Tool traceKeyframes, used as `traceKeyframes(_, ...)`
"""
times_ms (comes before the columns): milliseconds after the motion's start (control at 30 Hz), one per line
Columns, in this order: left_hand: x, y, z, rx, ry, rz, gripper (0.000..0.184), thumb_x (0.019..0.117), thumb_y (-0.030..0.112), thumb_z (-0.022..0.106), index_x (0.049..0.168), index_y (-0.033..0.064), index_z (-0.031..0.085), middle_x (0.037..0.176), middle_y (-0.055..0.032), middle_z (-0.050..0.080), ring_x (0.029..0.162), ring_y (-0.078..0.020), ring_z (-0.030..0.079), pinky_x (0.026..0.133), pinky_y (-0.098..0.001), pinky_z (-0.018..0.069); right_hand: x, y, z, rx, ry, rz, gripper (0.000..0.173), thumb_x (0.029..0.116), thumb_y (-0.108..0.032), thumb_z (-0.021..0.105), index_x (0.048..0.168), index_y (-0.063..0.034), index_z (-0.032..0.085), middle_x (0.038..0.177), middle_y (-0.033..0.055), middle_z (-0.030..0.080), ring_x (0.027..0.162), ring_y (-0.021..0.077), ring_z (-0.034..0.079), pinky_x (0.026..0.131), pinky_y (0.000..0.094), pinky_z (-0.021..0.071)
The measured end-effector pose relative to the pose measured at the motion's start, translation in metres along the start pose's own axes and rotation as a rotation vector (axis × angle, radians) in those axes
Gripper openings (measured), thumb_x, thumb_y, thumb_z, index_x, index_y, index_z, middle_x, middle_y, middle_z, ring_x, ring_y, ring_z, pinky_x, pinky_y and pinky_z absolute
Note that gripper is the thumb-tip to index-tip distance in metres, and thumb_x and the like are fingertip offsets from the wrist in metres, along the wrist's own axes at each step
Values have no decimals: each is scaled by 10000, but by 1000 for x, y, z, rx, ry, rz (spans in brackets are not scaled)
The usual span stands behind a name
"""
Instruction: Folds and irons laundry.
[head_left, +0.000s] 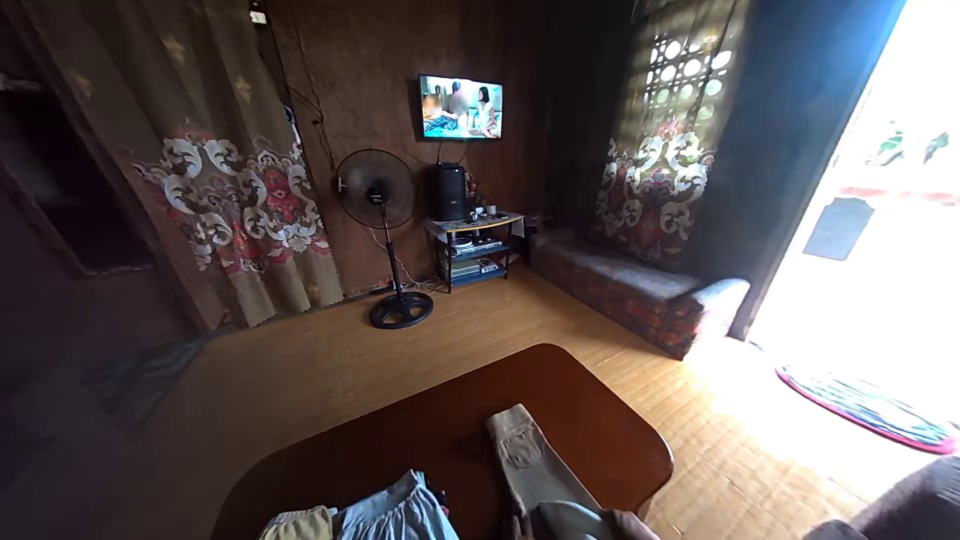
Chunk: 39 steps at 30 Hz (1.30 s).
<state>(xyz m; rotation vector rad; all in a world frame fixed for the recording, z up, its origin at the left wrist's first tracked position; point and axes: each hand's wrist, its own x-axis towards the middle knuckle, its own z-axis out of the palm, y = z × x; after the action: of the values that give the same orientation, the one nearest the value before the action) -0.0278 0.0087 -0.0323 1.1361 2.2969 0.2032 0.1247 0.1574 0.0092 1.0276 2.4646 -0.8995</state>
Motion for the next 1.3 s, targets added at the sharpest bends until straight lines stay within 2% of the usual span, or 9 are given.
traceKeyframes(133, -3, 3, -4, 20, -42, -23, 824, 916, 291, 734, 1589, 43, 327, 1638, -231, 307, 1504, -403, 323, 1149, -617, 355, -6, 17, 9, -12, 5, -23, 504, 969, -324, 665, 1295, 57, 623, 1257, 308, 652, 1226, 456, 610, 1055, 652, 439)
traceKeyframes(300, 8, -6, 6, -21, 48, 14, 784, 901, 404, 733, 1517, 15, 443, 1610, -239, 362, 1479, -418, 367, 1143, -628, 356, 29, -22, -4, -38, -2, 8, 440, 977, -345, 678, 1258, -7, 659, 1206, 255, 690, 1173, 412, 655, 996, 627, 498)
traceKeyframes(367, 5, -3, -4, -45, -34, 11, 784, 935, 384, 712, 1539, -1, 393, 1639, -250, 292, 1502, -423, 321, 1155, -621, 347, 49, -39, -9, -39, -3, 9, 464, 976, -365, 672, 1276, -13, 651, 1234, 249, 681, 1193, 410, 646, 1004, 628, 492)
traceKeyframes(533, -3, 1, -21, 22, -134, 33, 707, 945, 365, 685, 1507, 12, 440, 1549, -278, 419, 1425, -455, 423, 1106, -629, 403, 65, -66, -16, -27, -7, 26, 457, 985, -365, 653, 1280, -15, 648, 1257, 243, 675, 1207, 409, 640, 1000, 624, 495)
traceKeyframes(833, 2, -2, 4, 37, -7, 10, 774, 950, 401, 682, 1554, 18, 386, 1634, -239, 318, 1505, -410, 330, 1162, -617, 339, 12, -10, -3, -16, -10, 50, 444, 987, -338, 672, 1266, 7, 656, 1219, 269, 684, 1185, 431, 648, 1003, 634, 489)
traceKeyframes(933, -5, 6, -8, 17, -63, -24, 865, 896, 262, 739, 1610, 73, 287, 1634, -245, 310, 1502, -427, 324, 1146, -648, 345, -16, 13, 6, 6, 7, 16, 476, 989, -307, 654, 1293, 58, 626, 1242, 318, 656, 1209, 473, 621, 1037, 654, 451)
traceKeyframes(1133, -4, 5, 14, -10, -42, -16, 756, 936, 228, 707, 1597, 331, 355, 1689, -273, 85, 1520, -497, 215, 1153, -672, 285, -34, 26, -1, 13, -51, 36, 475, 990, -359, 682, 1256, 33, 645, 1208, 288, 675, 1176, 440, 644, 1020, 636, 475)
traceKeyframes(1200, -6, 8, 8, 25, -42, -13, 786, 922, 214, 710, 1609, 300, 338, 1699, -256, 35, 1533, -507, 169, 1164, -678, 261, -23, 23, -11, 56, -71, 30, 515, 982, -412, 697, 1237, 35, 660, 1171, 286, 683, 1131, 438, 655, 1001, 629, 479)
traceKeyframes(1300, -18, 14, -9, 17, -34, -6, 759, 914, 336, 725, 1571, 125, 409, 1702, -245, 59, 1549, -484, 134, 1179, -689, 226, -2, -2, -26, 114, -20, 30, 583, 1012, -493, 623, 1271, 30, 640, 1180, 279, 682, 1113, 428, 665, 990, 616, 490)
